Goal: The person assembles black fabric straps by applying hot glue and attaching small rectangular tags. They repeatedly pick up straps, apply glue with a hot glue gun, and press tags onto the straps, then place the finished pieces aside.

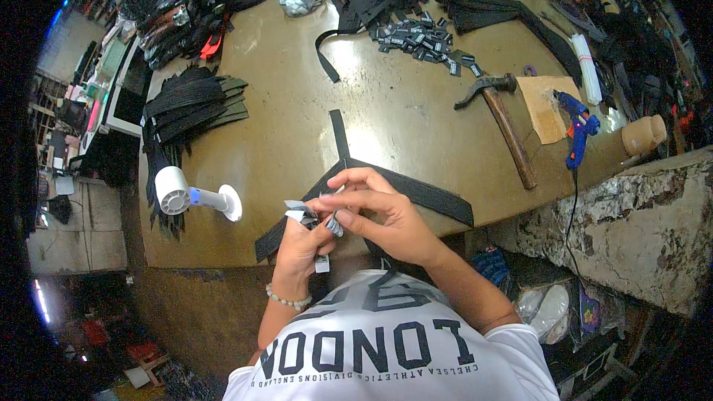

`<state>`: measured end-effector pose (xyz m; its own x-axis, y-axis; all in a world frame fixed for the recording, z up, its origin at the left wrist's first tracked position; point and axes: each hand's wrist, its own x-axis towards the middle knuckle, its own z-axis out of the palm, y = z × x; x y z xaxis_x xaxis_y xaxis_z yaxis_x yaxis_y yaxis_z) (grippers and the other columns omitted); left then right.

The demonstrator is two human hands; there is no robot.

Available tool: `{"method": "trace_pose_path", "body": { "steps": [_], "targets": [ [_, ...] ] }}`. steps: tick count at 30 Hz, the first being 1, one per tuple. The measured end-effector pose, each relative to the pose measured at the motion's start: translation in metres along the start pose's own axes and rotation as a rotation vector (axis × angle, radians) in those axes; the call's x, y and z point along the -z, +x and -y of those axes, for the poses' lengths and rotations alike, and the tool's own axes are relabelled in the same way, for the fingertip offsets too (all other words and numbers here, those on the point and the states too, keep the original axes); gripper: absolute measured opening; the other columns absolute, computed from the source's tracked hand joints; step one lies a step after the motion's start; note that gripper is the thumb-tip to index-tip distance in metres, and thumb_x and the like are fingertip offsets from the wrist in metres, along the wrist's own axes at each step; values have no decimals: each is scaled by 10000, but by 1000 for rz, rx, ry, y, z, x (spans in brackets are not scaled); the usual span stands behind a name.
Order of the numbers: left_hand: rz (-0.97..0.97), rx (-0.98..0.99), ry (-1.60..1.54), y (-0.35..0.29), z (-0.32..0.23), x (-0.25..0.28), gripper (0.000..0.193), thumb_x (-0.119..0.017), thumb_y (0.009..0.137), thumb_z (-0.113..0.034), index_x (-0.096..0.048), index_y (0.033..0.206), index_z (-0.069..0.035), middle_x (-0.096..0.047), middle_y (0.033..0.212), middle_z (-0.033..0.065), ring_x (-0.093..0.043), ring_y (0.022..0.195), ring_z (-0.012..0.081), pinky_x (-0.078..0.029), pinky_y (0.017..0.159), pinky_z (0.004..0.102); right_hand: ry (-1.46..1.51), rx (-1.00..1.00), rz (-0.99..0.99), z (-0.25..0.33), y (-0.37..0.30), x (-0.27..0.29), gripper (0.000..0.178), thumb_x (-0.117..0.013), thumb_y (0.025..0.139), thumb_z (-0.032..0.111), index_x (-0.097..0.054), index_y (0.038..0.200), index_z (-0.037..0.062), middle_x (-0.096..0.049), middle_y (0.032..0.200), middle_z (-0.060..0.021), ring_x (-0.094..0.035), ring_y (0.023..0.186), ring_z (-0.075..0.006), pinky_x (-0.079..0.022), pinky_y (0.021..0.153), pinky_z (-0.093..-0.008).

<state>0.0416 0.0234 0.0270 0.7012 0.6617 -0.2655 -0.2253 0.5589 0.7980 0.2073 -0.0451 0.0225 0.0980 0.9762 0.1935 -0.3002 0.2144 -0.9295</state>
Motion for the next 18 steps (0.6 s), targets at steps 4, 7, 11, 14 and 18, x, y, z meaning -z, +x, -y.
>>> {"method": "trace_pose_path", "body": {
  "steps": [4, 7, 11, 14, 18],
  "targets": [
    [17, 83, -60, 1, -5, -2, 171, -716, 911, -103, -670, 1026, 14, -601, 747, -6, -386, 501, 10, -258, 430, 192, 45, -19, -70, -5, 1, -2, 392, -660, 931, 56, -573, 1311, 21, -447, 1309, -73, -512, 1155, -151, -471, 931, -288],
    [-76, -72, 89, 2, -8, -4, 185, -723, 910, -118, -683, 1019, 25, -601, 704, -23, -393, 505, 11, -265, 438, 196, 107, -51, -102, -2, 1, -1, 353, -678, 916, 40, -595, 1255, -9, -506, 1212, -71, -542, 1098, -133, -494, 889, -280],
    [-281, -119, 321, 0, -8, -8, 172, -741, 896, -101, -695, 996, 32, -619, 698, -27, -482, 591, 6, -339, 509, 167, -54, -47, -95, 2, -4, -2, 280, -672, 919, 22, -631, 1188, -43, -580, 1132, -84, -596, 1001, -119, -526, 823, -243],
    [-279, -170, 467, -2, -8, -10, 149, -744, 888, -86, -719, 982, 27, -660, 750, -18, -514, 639, 4, -387, 553, 162, -60, -116, -135, 4, -7, -4, 238, -662, 928, 22, -648, 1151, -60, -607, 1108, -96, -634, 950, -117, -543, 783, -221],
    [-298, -198, 610, -3, -9, -12, 130, -742, 888, -85, -733, 961, 23, -645, 735, -36, -495, 632, -5, -369, 543, 162, 11, -242, -157, 6, -7, -2, 213, -662, 935, 40, -662, 1123, -61, -667, 1014, -95, -671, 864, -120, -564, 746, -231]
  ]
}}
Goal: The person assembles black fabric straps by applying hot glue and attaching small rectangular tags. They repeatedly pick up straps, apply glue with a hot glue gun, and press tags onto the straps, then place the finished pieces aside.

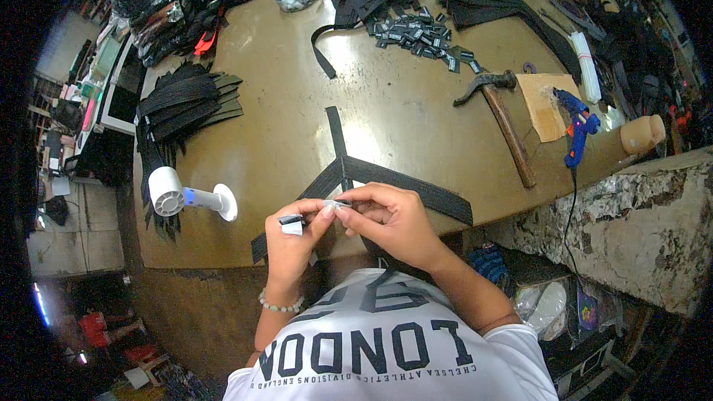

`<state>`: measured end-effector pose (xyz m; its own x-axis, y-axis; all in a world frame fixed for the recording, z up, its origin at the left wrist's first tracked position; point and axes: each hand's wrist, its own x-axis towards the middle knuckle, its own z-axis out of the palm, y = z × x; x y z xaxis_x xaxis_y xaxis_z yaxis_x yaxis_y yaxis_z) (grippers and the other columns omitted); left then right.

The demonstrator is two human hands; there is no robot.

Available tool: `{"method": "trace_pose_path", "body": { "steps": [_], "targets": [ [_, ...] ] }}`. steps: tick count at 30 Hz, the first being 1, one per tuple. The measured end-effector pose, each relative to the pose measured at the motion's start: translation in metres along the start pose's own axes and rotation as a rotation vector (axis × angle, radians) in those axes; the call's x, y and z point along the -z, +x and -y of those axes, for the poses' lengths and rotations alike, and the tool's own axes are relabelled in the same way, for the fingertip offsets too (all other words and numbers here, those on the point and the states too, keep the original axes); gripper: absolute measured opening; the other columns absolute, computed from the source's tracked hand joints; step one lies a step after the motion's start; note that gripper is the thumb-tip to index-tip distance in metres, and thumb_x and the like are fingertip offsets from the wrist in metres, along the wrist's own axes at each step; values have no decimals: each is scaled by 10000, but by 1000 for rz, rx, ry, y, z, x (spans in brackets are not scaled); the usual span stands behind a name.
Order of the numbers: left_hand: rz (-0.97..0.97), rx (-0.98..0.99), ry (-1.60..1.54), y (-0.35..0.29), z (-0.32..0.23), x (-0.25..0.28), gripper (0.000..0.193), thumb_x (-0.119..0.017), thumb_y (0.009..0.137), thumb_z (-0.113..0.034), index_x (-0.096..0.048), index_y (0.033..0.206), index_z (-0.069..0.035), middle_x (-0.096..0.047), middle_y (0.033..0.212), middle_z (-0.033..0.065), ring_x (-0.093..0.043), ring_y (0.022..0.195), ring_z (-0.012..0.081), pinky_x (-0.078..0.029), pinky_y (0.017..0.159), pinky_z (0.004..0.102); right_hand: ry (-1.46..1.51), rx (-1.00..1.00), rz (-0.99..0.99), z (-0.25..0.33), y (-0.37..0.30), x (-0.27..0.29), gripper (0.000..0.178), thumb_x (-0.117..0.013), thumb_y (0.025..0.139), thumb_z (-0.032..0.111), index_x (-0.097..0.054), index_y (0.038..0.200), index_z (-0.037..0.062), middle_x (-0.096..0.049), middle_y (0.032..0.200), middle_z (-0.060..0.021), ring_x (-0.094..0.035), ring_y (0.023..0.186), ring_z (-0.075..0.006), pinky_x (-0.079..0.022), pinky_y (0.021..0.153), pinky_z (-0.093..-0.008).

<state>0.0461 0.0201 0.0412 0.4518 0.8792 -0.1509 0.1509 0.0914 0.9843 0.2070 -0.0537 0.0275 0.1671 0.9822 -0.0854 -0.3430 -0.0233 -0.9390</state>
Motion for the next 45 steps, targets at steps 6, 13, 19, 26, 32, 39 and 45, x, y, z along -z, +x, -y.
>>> {"method": "trace_pose_path", "body": {
  "steps": [6, 13, 19, 26, 32, 39, 45],
  "targets": [
    [-13, 89, 7, 2, -2, 2, 137, -749, 879, -86, -730, 944, 33, -646, 735, -29, -505, 636, -2, -378, 551, 160, 50, -42, -26, 2, 3, 2, 212, -663, 943, 63, -654, 1105, -73, -701, 961, -106, -679, 805, -112, -564, 729, -234],
    [-10, 23, 52, 3, 6, 5, 138, -762, 863, -98, -735, 928, 21, -707, 799, 30, -585, 709, 44, -467, 625, 204, -18, -135, -89, -1, 6, 2, 188, -675, 939, 93, -665, 1035, -68, -715, 891, -93, -676, 776, -90, -555, 684, -232],
    [-11, -96, 395, 34, 3, -4, 200, -777, 829, -147, -715, 866, 40, -688, 729, 173, -611, 638, 120, -491, 610, 290, -741, -6, -143, 11, 30, 15, 188, -728, 870, 152, -655, 828, -15, -664, 676, -98, -646, 614, -118, -518, 573, -284],
    [-22, -32, 509, 59, 4, -7, 254, -762, 803, -159, -642, 754, 60, -634, 630, 125, -531, 555, 124, -459, 550, 309, -927, -47, -166, 0, 58, 20, 262, -725, 832, 256, -646, 769, 14, -665, 686, -148, -664, 639, -314, -520, 609, -410],
    [-72, -1, 394, 65, 12, -4, 298, -785, 827, -207, -593, 819, 21, -587, 639, 39, -499, 605, 84, -448, 568, 282, -938, -71, -150, -2, 60, 22, 240, -720, 831, 241, -648, 765, 22, -667, 685, -150, -667, 655, -331, -518, 620, -430],
    [-81, -38, 437, 65, 16, -6, 303, -789, 829, -199, -584, 899, 13, -561, 641, 27, -494, 604, 94, -440, 574, 281, -933, -91, -162, -1, 60, 21, 237, -713, 834, 240, -649, 768, 21, -662, 670, -153, -667, 654, -340, -520, 626, -432],
    [-110, -70, 369, 61, 15, -4, 241, -769, 832, -136, -590, 900, 10, -577, 681, 55, -509, 620, 101, -440, 577, 280, -960, -63, -172, -2, 60, 21, 239, -711, 832, 241, -649, 760, 22, -659, 663, -148, -667, 657, -342, -519, 626, -437]
  ]
}}
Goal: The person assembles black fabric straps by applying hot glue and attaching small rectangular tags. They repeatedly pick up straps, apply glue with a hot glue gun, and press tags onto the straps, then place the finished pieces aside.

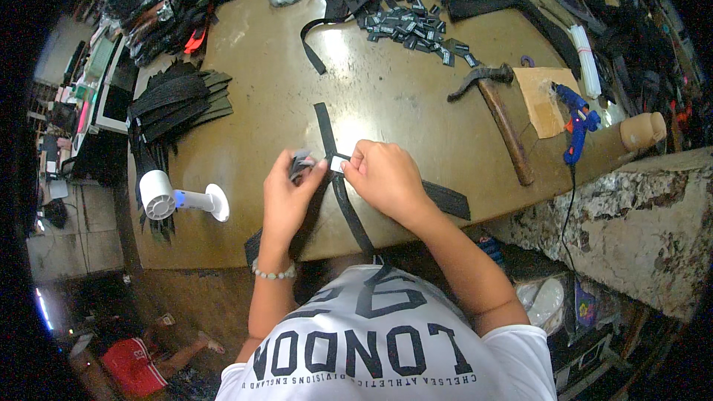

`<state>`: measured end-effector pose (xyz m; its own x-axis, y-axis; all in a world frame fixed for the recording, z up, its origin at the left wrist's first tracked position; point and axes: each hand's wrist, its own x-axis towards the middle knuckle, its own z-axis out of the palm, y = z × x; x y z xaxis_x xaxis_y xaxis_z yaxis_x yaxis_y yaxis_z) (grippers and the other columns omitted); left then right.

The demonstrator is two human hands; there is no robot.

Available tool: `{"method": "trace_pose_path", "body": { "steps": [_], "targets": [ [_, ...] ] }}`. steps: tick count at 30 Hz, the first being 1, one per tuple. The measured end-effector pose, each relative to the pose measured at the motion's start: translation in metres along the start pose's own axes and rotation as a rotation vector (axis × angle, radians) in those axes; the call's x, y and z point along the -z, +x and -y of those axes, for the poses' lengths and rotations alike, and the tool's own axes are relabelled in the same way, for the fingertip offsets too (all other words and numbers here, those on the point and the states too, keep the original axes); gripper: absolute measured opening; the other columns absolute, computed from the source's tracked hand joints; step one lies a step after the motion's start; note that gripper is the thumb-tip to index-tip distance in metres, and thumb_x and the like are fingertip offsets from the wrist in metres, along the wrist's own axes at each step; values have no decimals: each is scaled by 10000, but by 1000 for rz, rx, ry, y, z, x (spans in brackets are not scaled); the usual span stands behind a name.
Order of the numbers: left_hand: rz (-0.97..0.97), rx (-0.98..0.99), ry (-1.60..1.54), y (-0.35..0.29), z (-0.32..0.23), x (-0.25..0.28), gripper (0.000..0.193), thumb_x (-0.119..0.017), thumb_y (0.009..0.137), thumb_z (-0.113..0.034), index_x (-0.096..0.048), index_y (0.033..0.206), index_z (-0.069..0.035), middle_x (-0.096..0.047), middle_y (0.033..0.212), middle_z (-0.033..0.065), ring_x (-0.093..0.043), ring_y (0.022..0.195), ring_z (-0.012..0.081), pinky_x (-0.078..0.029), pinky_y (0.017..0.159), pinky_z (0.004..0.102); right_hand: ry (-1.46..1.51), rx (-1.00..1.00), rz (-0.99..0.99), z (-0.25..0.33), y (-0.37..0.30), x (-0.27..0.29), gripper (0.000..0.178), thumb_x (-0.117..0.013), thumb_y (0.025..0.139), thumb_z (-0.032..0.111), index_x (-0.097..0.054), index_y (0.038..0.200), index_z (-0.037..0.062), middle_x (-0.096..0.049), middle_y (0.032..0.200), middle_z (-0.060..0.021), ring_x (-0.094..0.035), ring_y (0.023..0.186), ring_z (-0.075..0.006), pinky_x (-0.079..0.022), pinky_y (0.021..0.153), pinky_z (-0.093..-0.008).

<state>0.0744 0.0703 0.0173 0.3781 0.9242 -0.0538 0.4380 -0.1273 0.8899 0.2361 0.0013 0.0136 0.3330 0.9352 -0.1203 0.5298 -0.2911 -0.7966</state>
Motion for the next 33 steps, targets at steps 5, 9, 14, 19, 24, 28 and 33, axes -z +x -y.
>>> {"method": "trace_pose_path", "body": {
  "steps": [5, 9, 14, 19, 24, 28, 33],
  "targets": [
    [145, -152, 89, -23, 4, 18, 201, -752, 787, -54, -599, 905, 1, -620, 751, 120, -593, 647, 208, -474, 600, 318, -7, -18, -6, -2, 2, -2, 237, -718, 824, 245, -653, 754, 29, -664, 669, -141, -666, 649, -340, -519, 620, -434],
    [120, -149, 135, -30, 8, 10, 211, -756, 746, -12, -621, 906, 8, -654, 815, 129, -626, 720, 217, -498, 661, 322, 8, -1, -23, -3, 2, -4, 271, -755, 817, 252, -671, 764, 0, -627, 610, -112, -606, 532, -206, -470, 533, -341],
    [58, -284, 153, -22, 8, 2, 222, -757, 746, -13, -642, 936, -5, -661, 865, 163, -649, 761, 322, -502, 692, 375, -17, -2, -14, -5, 3, -3, 263, -760, 813, 242, -668, 758, 2, -618, 603, -102, -595, 526, -195, -462, 527, -333],
    [4, -191, 121, -11, 7, -2, 183, -740, 782, -51, -646, 930, 3, -663, 865, 169, -647, 766, 340, -498, 690, 403, -16, -33, 21, 1, 5, 1, 235, -735, 800, 243, -659, 739, 29, -645, 639, -141, -660, 619, -322, -509, 594, -414],
    [20, -87, 149, -7, 8, -5, 196, -739, 778, -80, -610, 896, 7, -661, 851, 189, -652, 767, 364, -503, 687, 422, -111, 29, -37, 17, -5, 5, 193, -717, 806, 170, -641, 887, 12, -651, 806, -179, -667, 737, -326, -509, 654, -403],
    [-35, -74, 200, -8, 9, -8, 223, -729, 780, -75, -577, 926, -4, -658, 835, 201, -651, 766, 387, -504, 674, 440, -2, 271, 81, 22, -6, 14, 205, -685, 817, 97, -636, 1001, 21, -626, 934, -189, -647, 819, -320, -507, 701, -393],
    [-79, -129, 308, -16, 9, -13, 269, -750, 819, -189, -556, 923, -34, -662, 827, 194, -642, 741, 410, -489, 628, 471, 175, 223, 152, 10, 40, 11, 170, -636, 864, -19, -664, 1031, -24, -633, 895, -76, -638, 726, -114, -519, 630, -260]
  ]
}}
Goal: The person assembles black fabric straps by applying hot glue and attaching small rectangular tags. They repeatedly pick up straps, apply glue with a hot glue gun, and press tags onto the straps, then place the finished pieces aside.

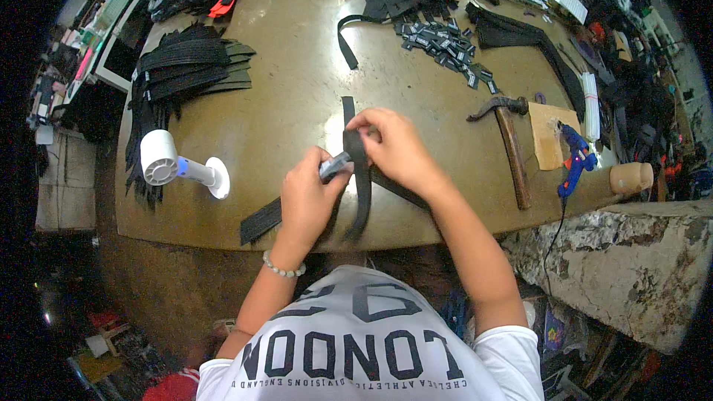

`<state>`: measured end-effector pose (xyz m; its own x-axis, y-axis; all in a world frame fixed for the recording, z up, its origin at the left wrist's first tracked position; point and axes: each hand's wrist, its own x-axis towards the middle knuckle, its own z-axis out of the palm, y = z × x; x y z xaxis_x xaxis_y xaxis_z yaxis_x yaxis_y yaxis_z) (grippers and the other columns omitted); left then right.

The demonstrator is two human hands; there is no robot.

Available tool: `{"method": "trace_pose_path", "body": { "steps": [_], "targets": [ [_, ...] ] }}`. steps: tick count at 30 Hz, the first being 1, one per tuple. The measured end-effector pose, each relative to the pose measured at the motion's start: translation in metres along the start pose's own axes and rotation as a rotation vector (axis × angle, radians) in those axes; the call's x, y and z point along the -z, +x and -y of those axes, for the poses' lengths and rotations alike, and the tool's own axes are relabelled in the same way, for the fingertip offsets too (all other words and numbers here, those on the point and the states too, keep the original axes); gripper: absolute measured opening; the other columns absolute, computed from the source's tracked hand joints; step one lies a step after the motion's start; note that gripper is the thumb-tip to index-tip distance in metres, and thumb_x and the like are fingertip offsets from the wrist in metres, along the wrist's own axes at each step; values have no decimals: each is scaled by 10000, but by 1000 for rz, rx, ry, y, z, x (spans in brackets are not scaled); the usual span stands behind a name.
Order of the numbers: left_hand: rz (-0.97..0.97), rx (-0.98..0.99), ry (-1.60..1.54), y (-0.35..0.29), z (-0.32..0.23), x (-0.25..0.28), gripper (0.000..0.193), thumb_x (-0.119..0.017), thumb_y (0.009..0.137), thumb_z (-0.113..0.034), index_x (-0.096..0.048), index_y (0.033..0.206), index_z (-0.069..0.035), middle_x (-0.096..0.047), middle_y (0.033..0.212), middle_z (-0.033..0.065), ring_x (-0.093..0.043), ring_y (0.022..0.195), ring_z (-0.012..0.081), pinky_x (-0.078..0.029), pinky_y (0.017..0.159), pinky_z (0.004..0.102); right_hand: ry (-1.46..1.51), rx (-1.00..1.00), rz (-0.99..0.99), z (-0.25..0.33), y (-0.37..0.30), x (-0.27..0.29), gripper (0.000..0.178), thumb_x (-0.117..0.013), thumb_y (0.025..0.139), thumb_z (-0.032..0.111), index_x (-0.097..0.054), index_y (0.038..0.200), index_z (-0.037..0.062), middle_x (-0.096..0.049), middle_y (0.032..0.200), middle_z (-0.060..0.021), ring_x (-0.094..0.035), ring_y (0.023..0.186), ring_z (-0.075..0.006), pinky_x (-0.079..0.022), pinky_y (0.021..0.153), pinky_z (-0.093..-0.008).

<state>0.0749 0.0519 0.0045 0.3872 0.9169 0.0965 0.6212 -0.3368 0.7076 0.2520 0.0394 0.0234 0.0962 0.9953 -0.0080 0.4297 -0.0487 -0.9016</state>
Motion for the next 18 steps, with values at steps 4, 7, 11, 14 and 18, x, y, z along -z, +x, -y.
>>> {"method": "trace_pose_path", "body": {
  "steps": [4, 7, 11, 14, 18],
  "targets": [
    [-48, -37, 20, -7, -3, -3, 275, -750, 849, -239, -555, 897, -51, -657, 789, 198, -629, 716, 420, -477, 606, 463, 120, -95, 68, -12, 19, 2, 116, -655, 862, -17, -643, 969, -61, -647, 794, -90, -658, 647, -115, -537, 561, -273],
    [-7, -117, 91, -10, -1, -4, 281, -723, 822, -155, -558, 1042, -95, -673, 863, 132, -671, 768, 356, -510, 608, 442, 153, -156, 79, -14, 26, 3, 151, -636, 827, -3, -659, 970, -43, -669, 839, -173, -695, 592, -193, -554, 540, -341],
    [-16, -236, 191, -12, 4, -3, 455, -734, 786, -138, -595, 1219, -141, -644, 844, 93, -671, 734, 305, -525, 596, 403, -184, -226, 60, -10, 52, -1, 143, -634, 812, 11, -670, 945, -24, -693, 754, -170, -700, 573, -220, -565, 571, -353],
    [33, -272, 262, -13, 5, -3, 549, -720, 805, -148, -574, 1334, -171, -612, 813, 82, -648, 697, 304, -514, 585, 411, -152, -111, -166, -10, 67, 2, 191, -627, 836, 30, -674, 1017, -8, -711, 866, -182, -719, 674, -236, -571, 643, -344],
    [80, -281, 319, -13, 3, -2, 570, -696, 833, -171, -553, 1384, -196, -588, 779, 70, -639, 678, 281, -512, 578, 400, -421, 155, -635, -34, 27, 44, 313, -632, 897, 155, -620, 1164, -9, -622, 1178, -240, -638, 1058, -300, -496, 922, -412]
  ]
}}
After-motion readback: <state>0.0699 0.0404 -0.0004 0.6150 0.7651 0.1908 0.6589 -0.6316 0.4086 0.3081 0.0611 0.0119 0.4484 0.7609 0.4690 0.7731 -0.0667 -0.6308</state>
